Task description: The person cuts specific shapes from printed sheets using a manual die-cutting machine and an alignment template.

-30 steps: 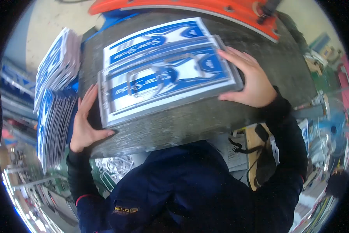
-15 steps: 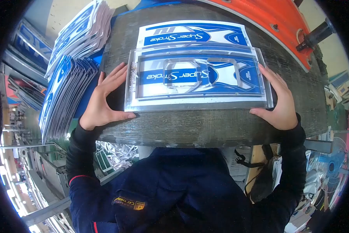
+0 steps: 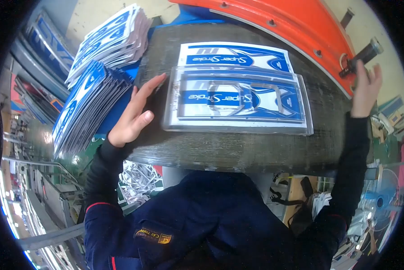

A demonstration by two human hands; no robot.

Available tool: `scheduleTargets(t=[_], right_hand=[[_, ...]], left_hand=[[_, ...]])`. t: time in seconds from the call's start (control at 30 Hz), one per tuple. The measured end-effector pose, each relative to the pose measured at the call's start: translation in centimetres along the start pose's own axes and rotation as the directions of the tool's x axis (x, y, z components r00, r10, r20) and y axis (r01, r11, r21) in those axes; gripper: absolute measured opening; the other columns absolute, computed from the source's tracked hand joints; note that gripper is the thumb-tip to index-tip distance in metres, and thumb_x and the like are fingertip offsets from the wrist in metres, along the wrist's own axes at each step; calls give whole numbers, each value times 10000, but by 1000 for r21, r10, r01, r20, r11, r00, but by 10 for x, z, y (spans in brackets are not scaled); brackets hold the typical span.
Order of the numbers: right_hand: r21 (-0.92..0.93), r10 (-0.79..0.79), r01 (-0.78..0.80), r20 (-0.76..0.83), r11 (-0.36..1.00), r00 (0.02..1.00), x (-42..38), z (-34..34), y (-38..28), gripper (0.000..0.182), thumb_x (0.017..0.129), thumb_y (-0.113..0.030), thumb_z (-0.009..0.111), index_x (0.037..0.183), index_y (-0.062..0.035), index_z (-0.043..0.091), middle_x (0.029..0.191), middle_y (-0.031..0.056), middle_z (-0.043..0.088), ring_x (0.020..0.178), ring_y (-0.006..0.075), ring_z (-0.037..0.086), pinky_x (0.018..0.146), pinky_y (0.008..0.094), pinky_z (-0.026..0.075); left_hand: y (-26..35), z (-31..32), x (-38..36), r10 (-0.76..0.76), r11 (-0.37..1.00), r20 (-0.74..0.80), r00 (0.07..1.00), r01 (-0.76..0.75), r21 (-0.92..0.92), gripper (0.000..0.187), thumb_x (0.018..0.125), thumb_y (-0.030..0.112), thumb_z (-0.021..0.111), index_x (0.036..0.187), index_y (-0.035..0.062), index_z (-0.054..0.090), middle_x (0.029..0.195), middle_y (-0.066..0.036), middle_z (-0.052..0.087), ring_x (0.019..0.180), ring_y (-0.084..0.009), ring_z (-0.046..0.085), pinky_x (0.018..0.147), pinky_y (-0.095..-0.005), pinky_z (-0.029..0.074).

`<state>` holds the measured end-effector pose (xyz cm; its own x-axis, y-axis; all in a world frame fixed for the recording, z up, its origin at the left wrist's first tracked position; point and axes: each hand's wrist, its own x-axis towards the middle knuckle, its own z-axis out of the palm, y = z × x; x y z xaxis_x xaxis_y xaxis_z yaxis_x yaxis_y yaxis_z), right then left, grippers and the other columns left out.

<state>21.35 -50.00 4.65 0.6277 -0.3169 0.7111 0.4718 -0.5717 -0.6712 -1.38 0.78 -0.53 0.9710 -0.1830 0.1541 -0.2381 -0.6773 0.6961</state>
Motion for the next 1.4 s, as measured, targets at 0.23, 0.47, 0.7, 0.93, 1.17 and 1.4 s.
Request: scheduleTargets(t=[0.23,0.47,0.7,0.93,1.17,1.4], right_hand=[[526,373,-374,114,764,921,95,28,44,301,887,-218,752,1083,-43,605,922,55,633,916,161,612,837,315,487],[572,372,-413,194,709,908,87,25,33,207,898,-182,730,978,-57,587,785,21,604,737,149,590,689,294,476],[636,244,-423,353,645,903,25,14,-30,183,938,-168,684,954,-38,557,752,26,530,700,146,535,677,278,454],[682,17,-472,560,558,828,-42,12,-98,139,997,-156,586,1027,-26,547,801,33,511,797,145,518,771,292,433],[625,-146,-383,628,680,765,-109,18,-180,378,983,-144,547,1294,67,504,1136,164,637,1093,232,608,1006,356,441],[477,-368,169,360,862,857,-105,20,-179,592,927,-173,656,1438,41,449,1461,183,511,1381,279,470,1150,402,348]], left_hand=[[-8,1,-2,55,996,-16,998,-56,-65,849,973,645,400,1583,74,252,1605,-168,335,1519,-320,235,1184,-591,-45],[-12,1,-2,59,990,-37,998,-64,-128,814,989,672,333,1583,120,270,1614,-131,341,1526,-324,217,1181,-611,-42],[-11,2,-1,68,994,-26,997,-70,-82,825,984,672,349,1589,119,250,1624,-140,318,1530,-322,207,1177,-626,-46],[-1,-3,-1,58,997,16,998,-58,-41,895,973,650,427,1597,63,166,1632,-207,248,1538,-354,149,1207,-562,-9],[62,-24,16,290,956,42,956,-291,20,1019,900,494,688,1592,8,120,1636,-250,175,1544,-353,107,1234,-498,116],[123,-30,27,645,764,-190,741,-614,199,929,839,211,809,1547,-20,254,1524,-253,413,1387,-336,455,1123,-466,387]])
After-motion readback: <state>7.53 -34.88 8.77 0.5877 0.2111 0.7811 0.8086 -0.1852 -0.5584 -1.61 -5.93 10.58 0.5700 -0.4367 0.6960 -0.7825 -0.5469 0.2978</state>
